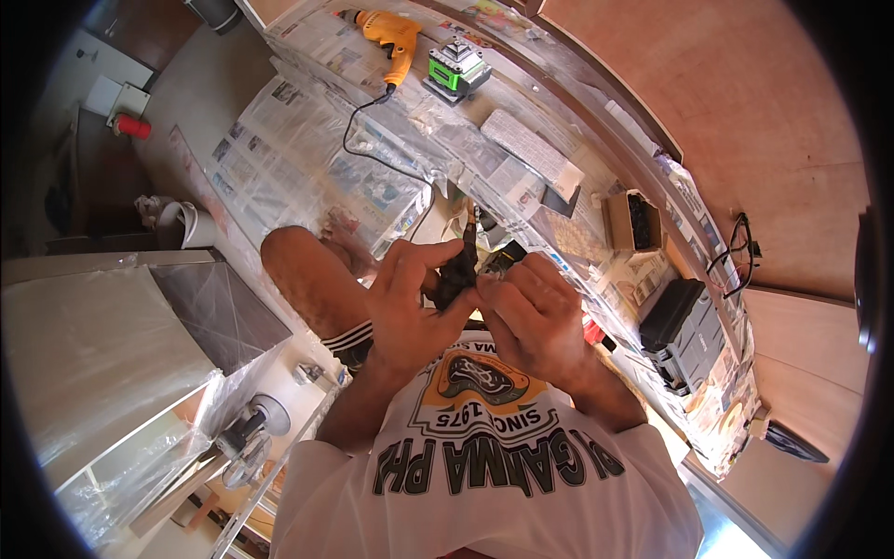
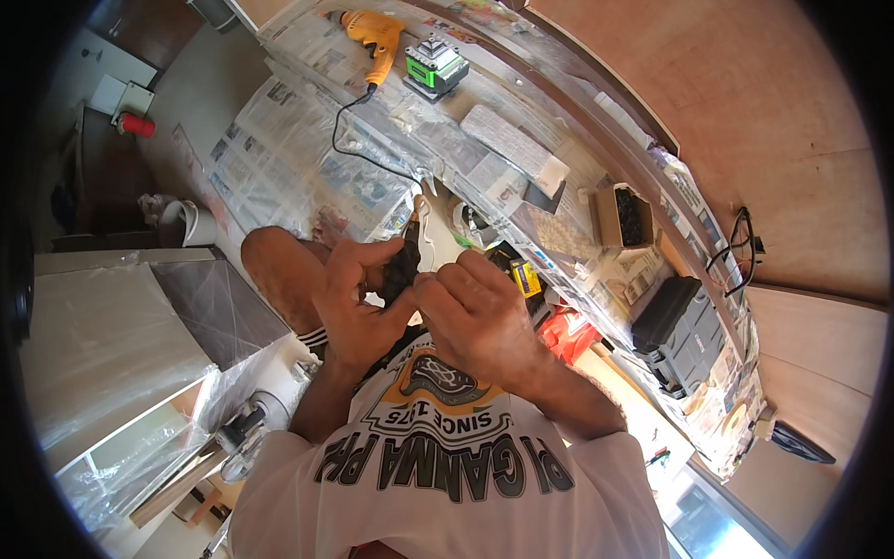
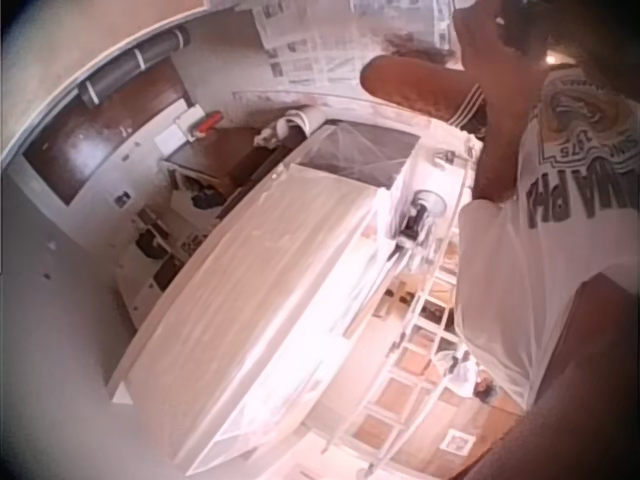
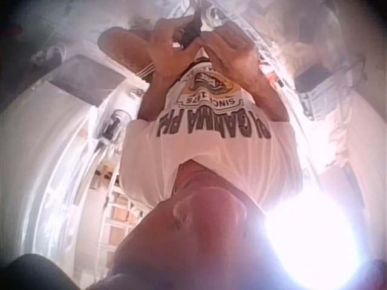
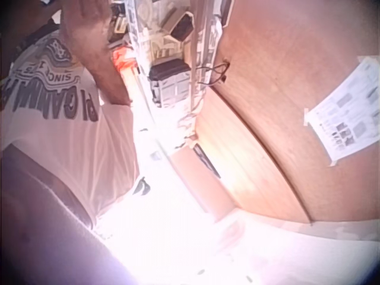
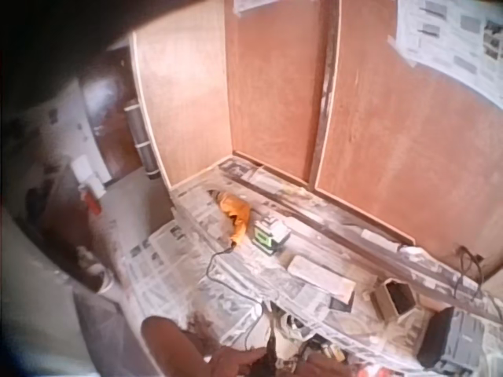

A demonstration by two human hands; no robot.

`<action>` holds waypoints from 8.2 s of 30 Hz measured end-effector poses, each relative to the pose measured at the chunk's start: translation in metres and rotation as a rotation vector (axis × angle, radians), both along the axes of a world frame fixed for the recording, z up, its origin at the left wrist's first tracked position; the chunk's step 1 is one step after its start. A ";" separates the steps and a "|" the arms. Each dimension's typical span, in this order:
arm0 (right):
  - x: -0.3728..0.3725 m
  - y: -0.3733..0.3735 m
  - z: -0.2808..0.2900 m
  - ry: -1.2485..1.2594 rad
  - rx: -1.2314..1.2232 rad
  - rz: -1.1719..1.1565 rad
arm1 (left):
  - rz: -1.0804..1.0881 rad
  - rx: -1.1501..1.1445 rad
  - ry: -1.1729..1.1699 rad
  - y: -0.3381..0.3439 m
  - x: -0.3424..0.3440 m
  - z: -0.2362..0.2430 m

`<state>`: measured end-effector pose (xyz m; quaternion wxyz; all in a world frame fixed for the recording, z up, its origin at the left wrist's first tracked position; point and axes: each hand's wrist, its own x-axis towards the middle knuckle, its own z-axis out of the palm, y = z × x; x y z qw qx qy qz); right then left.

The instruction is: The person sits on the floor and uses a pair of pliers to strip the insulation from the ends of a black electrical cable. They hold the cable with one hand and use the pliers with the other to remove the outer sheathing and expose the inner wires.

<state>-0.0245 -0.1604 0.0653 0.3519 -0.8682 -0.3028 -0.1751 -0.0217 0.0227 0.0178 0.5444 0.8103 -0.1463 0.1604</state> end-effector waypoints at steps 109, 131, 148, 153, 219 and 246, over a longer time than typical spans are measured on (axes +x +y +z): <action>0.024 -0.031 -0.091 -0.455 0.076 0.000 | -0.579 -1.099 0.926 -0.006 -0.002 -0.001; 0.023 -0.059 -0.061 -0.010 0.059 0.002 | -0.348 -0.501 0.911 0.015 -0.010 0.021; 0.083 -0.024 -0.043 1.286 0.283 0.279 | -0.298 -0.204 0.685 0.005 -0.017 -0.001; 0.075 -0.026 -0.031 1.145 0.559 0.251 | -0.272 -0.375 0.776 0.005 -0.014 0.000; 0.028 0.028 -0.029 0.718 0.512 -0.128 | -0.255 -1.396 0.624 -0.006 0.025 -0.018; 0.029 0.007 -0.031 0.456 0.316 -0.012 | -0.318 -1.368 0.578 -0.007 0.016 -0.009</action>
